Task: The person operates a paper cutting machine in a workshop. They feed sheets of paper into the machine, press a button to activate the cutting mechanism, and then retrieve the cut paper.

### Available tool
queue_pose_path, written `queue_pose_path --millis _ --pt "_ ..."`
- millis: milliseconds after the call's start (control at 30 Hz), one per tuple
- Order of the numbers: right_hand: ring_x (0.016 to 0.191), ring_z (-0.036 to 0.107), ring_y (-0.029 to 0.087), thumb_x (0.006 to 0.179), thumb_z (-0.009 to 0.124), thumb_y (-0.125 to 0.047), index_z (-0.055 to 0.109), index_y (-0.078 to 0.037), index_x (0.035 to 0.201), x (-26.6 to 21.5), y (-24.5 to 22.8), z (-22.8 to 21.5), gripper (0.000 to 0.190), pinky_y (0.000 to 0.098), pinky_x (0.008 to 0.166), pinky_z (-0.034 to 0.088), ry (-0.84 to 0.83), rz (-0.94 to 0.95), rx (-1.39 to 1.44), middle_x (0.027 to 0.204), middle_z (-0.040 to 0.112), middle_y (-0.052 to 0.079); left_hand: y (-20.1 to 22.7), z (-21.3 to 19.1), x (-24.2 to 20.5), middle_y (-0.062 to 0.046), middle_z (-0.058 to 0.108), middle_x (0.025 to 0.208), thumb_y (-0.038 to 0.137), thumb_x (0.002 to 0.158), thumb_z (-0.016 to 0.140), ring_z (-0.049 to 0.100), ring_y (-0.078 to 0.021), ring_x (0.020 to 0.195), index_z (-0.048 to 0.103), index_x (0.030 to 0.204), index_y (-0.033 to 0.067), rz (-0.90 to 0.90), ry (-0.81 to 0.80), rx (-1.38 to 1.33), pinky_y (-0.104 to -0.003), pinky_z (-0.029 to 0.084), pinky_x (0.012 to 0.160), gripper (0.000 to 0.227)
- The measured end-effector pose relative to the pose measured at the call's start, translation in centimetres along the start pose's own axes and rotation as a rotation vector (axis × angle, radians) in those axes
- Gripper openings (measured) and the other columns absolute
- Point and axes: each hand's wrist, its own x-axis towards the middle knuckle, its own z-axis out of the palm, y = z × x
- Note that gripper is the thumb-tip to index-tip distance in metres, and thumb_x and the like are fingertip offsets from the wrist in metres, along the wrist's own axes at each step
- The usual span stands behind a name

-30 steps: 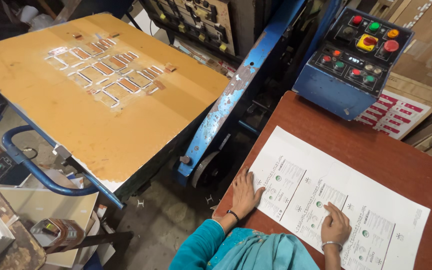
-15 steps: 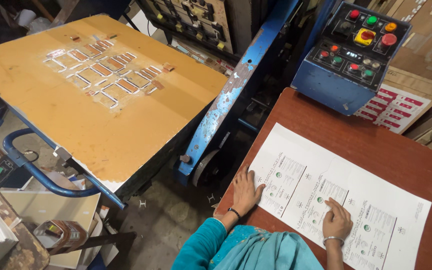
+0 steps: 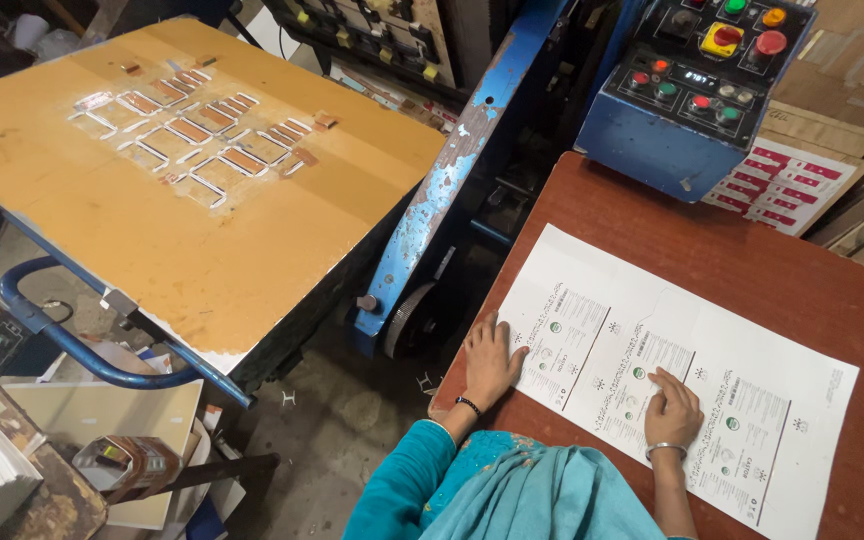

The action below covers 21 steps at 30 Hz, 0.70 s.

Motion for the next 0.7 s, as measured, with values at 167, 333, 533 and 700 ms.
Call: queue_pose_path --millis 167,333,533,700 --pt "0.125 0.064 0.025 0.093 0.062 -0.002 0.075 -0.013 0.116 -0.1 0.1 -0.6 0.029 0.0391 0.111 0.05 0.014 -0.041 0.055 0.132 0.072 0.005 -0.4 0.2 -0.1 -0.024 0.042 0.151 0.038 0.089 0.074 0.041 -0.0411 0.133 0.055 0.128 -0.0033 -0.013 -0.008 -0.012 -0.055 0.031 0.108 0.06" --pt "0.132 0.059 0.039 0.092 0.065 -0.001 0.059 0.003 0.14 -0.4 3.7 -5.1 0.049 0.0477 0.115 0.044 0.183 0.317 -0.142 0.14 0.064 0.024 -0.6 1.1 -0.2 -0.027 0.04 0.15 0.039 0.088 0.075 0.039 -0.0442 0.133 0.05 0.132 -0.006 -0.004 0.059 -0.034 -0.057 0.029 0.11 0.068" --pt "0.141 0.036 0.05 0.091 0.071 -0.036 0.03 0.007 0.161 -1.1 8.7 -10.3 0.092 0.0677 0.109 0.031 0.041 0.79 -0.501 0.157 0.038 0.034 -1.0 1.3 -0.1 -0.025 0.038 0.154 0.038 0.088 0.075 0.039 -0.0425 0.134 0.047 0.136 -0.0076 -0.038 0.053 -0.106 -0.055 0.03 0.111 0.072" --pt "0.139 0.04 0.049 0.096 0.065 -0.048 0.032 0.006 0.156 -1.3 8.9 -13.0 0.087 0.0636 0.106 0.037 -0.105 0.886 -0.476 0.156 0.04 0.033 -0.6 1.0 1.3 -0.023 0.041 0.15 0.039 0.085 0.077 0.041 -0.0389 0.127 0.046 0.136 -0.0076 -0.147 -0.008 -0.105 -0.053 0.034 0.102 0.076"
